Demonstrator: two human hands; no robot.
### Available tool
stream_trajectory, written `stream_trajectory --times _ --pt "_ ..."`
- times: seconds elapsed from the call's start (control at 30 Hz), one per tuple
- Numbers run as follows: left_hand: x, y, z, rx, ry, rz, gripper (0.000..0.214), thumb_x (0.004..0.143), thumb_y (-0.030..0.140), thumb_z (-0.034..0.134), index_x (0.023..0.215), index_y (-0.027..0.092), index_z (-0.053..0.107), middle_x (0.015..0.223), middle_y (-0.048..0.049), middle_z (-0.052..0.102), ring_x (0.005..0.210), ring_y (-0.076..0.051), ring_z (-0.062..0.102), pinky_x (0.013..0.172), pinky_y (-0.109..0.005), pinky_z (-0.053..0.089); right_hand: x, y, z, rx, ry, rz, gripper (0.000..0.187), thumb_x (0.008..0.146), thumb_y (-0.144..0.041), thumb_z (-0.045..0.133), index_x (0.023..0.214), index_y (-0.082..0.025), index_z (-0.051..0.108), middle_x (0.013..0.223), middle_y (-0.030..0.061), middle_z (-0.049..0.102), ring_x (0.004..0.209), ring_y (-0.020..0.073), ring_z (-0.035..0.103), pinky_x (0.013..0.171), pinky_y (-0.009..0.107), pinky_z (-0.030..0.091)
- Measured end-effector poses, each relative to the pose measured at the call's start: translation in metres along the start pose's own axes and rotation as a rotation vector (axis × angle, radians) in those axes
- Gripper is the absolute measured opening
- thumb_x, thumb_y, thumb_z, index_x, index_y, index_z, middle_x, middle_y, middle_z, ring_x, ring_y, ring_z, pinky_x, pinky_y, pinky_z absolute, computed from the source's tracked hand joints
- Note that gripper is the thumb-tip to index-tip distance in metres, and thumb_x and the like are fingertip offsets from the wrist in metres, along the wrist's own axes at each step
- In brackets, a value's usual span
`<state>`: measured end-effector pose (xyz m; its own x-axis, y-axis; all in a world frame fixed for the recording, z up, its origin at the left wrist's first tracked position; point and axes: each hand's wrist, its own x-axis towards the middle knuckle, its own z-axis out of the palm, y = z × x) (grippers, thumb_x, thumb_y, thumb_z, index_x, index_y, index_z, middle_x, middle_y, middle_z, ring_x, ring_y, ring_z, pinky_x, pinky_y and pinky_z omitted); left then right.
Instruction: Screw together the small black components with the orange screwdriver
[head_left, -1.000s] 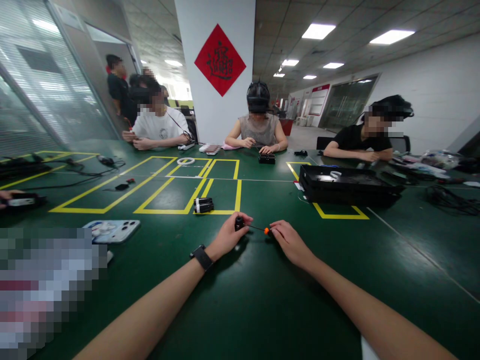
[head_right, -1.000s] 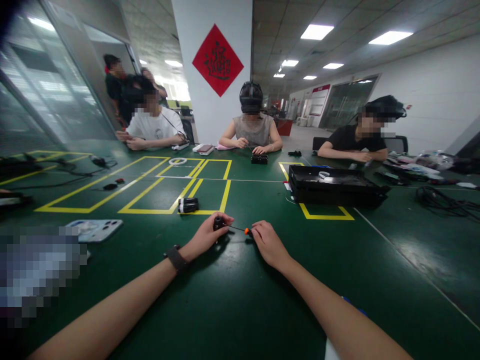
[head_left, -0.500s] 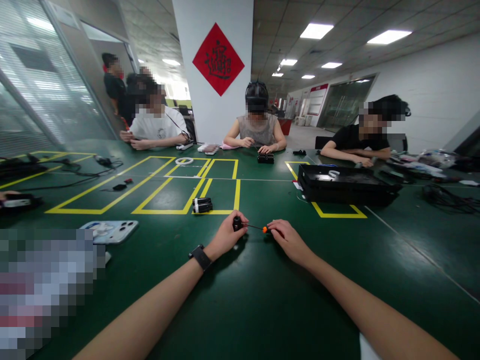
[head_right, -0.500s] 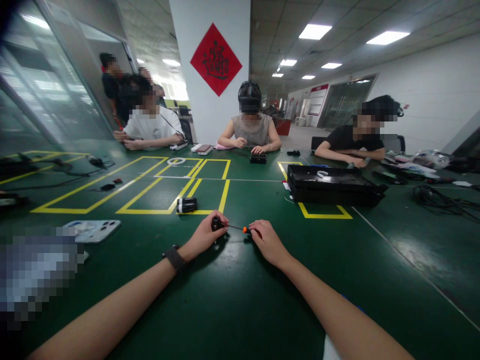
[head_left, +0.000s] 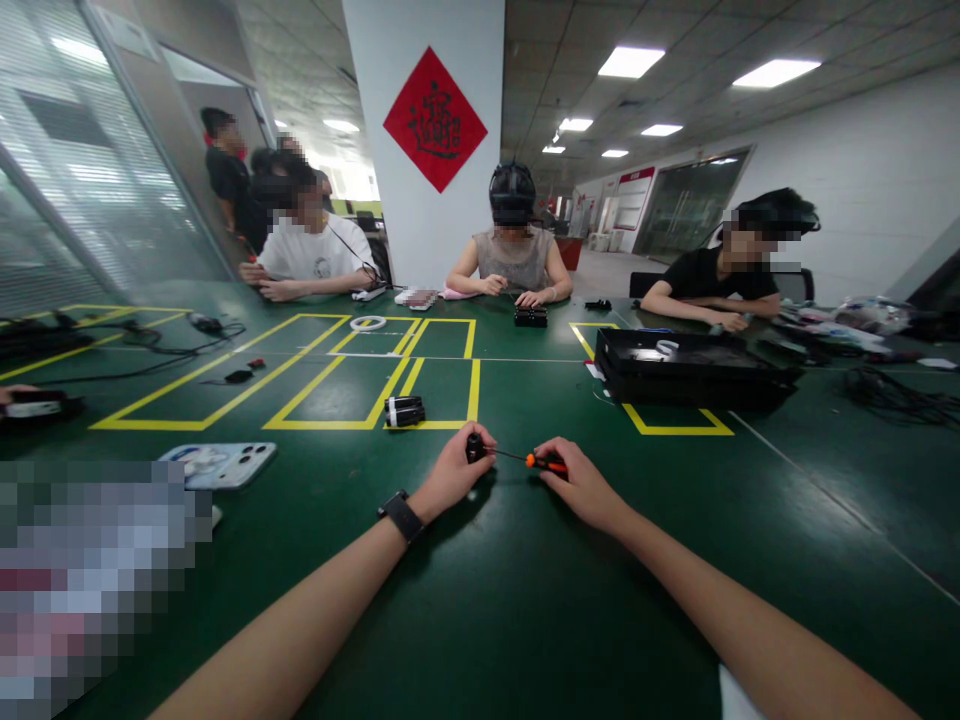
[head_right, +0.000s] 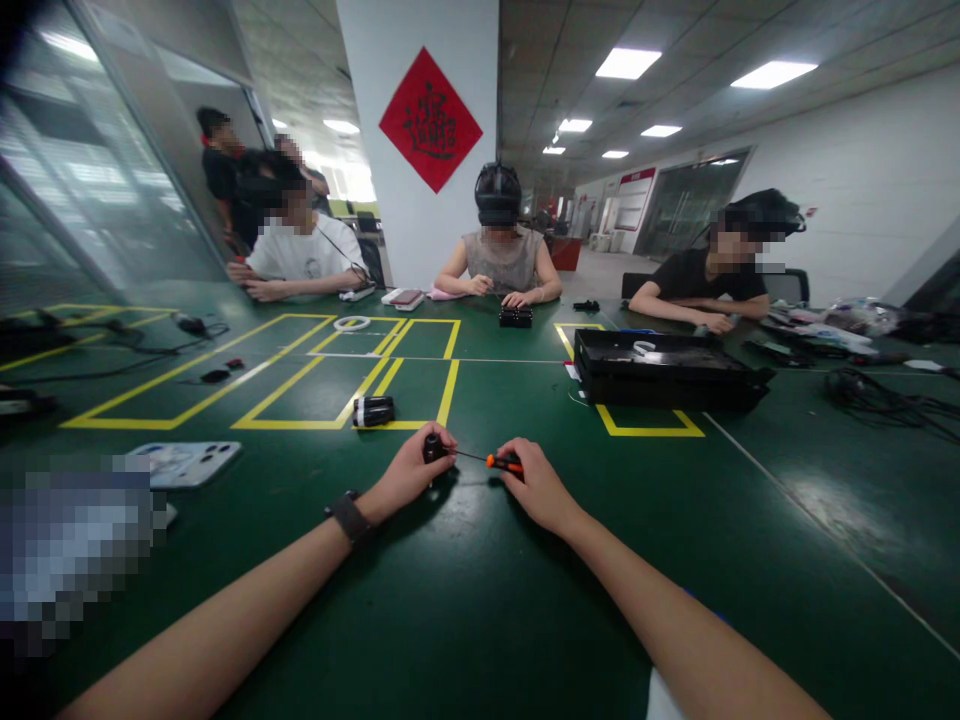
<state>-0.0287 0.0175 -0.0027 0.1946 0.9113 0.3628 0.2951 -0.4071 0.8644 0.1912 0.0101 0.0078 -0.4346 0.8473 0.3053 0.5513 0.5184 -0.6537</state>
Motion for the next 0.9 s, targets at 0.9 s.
stream_trajectory --times 0.9 --pt "0.0002 -0.0006 0.0001 -0.005 -0.003 -0.008 0.016 0.072 0.013 0.054 0.086 0.017 0.048 0.084 -0.0005 0.056 0.079 -0.014 0.053 0.076 -0.028 0.041 0.0007 0.0006 0.0006 0.108 -0.005 0.059 0.023 0.078 -0.026 0.055 0.101 -0.020 0.056 0.097 0.0034 0.059 0.089 0.0159 0.054 0.082 0.032 0.042"
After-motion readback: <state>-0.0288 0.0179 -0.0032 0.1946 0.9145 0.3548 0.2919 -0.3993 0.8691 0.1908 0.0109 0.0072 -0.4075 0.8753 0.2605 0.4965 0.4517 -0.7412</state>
